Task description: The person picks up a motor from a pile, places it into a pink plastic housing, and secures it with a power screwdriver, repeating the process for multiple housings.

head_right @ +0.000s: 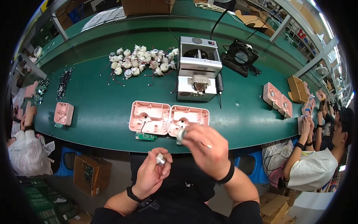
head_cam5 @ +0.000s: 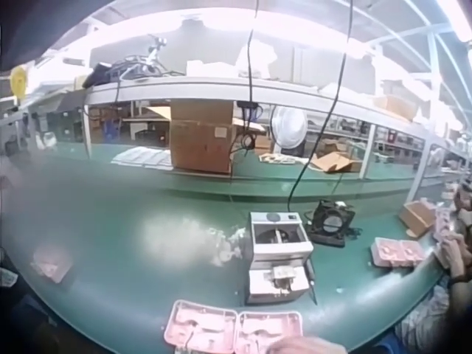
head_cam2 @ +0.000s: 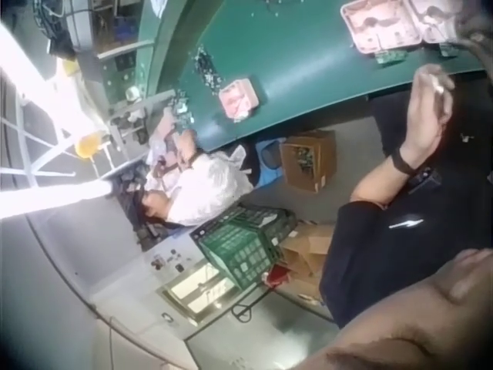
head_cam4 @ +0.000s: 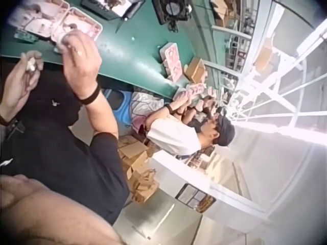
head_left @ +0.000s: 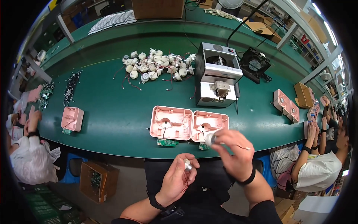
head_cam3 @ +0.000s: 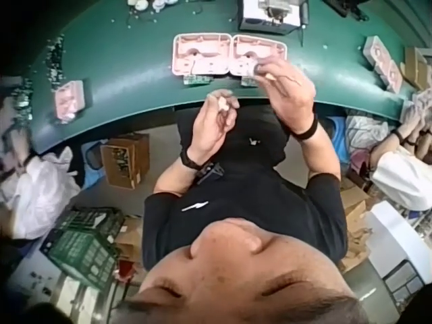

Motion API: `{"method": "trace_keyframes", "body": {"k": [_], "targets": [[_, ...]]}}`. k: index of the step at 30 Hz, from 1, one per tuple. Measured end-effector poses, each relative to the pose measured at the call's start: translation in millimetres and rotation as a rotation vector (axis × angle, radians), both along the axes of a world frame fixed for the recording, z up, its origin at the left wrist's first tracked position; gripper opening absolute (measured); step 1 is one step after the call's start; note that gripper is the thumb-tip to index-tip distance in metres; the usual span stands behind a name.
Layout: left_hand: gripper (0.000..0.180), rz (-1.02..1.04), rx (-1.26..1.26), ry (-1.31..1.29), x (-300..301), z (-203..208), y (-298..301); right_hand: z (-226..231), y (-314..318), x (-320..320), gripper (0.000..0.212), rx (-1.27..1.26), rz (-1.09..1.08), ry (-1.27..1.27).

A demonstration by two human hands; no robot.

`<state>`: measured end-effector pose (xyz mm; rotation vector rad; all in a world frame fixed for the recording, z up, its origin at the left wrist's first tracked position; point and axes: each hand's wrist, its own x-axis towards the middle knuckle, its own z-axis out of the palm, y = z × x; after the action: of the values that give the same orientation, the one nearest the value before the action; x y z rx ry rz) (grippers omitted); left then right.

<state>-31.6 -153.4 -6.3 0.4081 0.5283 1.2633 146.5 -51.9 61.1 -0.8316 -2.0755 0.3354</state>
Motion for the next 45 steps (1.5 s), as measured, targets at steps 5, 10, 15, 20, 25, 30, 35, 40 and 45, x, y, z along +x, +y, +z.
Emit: {"method": "trace_keyframes", "body": {"k": [5,10,15,20,25,30,35,40,45], "targets": [[0.041,-0.101,-0.107,-0.092,-15.7,1.3,-2.2,-28.4,36.3,7.9,0.026,0.056,0.081,-0.211],[0.043,-0.152,-0.144,-0.093,-28.3,-3.4,-10.2,-35.1,44.6,2.3,0.024,0.115,0.111,-0.316],[0.046,-0.165,-0.123,-0.15,-35.1,-13.5,-16.9,-41.6,49.6,3.5,0.024,0.152,0.112,-0.401],[0.04,-0.199,-0.056,-0.075,-32.4,-23.7,-19.5,-50.5,51.3,7.3,0.024,0.15,0.095,-0.442],[0.033,-0.232,-0.071,0.085,-25.3,-18.8,-25.2,-44.3,42.0,7.4,0.028,0.131,0.053,-0.436],[0.029,-0.175,-0.15,0.031,-29.9,-16.6,-18.1,-12.8,18.3,8.1,0.033,0.08,-0.115,-0.311],[0.028,-0.075,-0.136,0.149,-18.1,-18.3,-16.6,-10.3,-44.7,14.5,0.038,-0.375,-0.025,-0.058],[0.033,0.022,0.052,0.324,-9.1,-15.8,0.5,-27.8,-59.8,-3.0,0.034,-0.681,0.126,0.106],[0.035,0.031,0.151,0.368,-3.7,-12.8,1.6,-39.1,-64.6,7.2,0.027,-0.819,0.14,0.083]]}}
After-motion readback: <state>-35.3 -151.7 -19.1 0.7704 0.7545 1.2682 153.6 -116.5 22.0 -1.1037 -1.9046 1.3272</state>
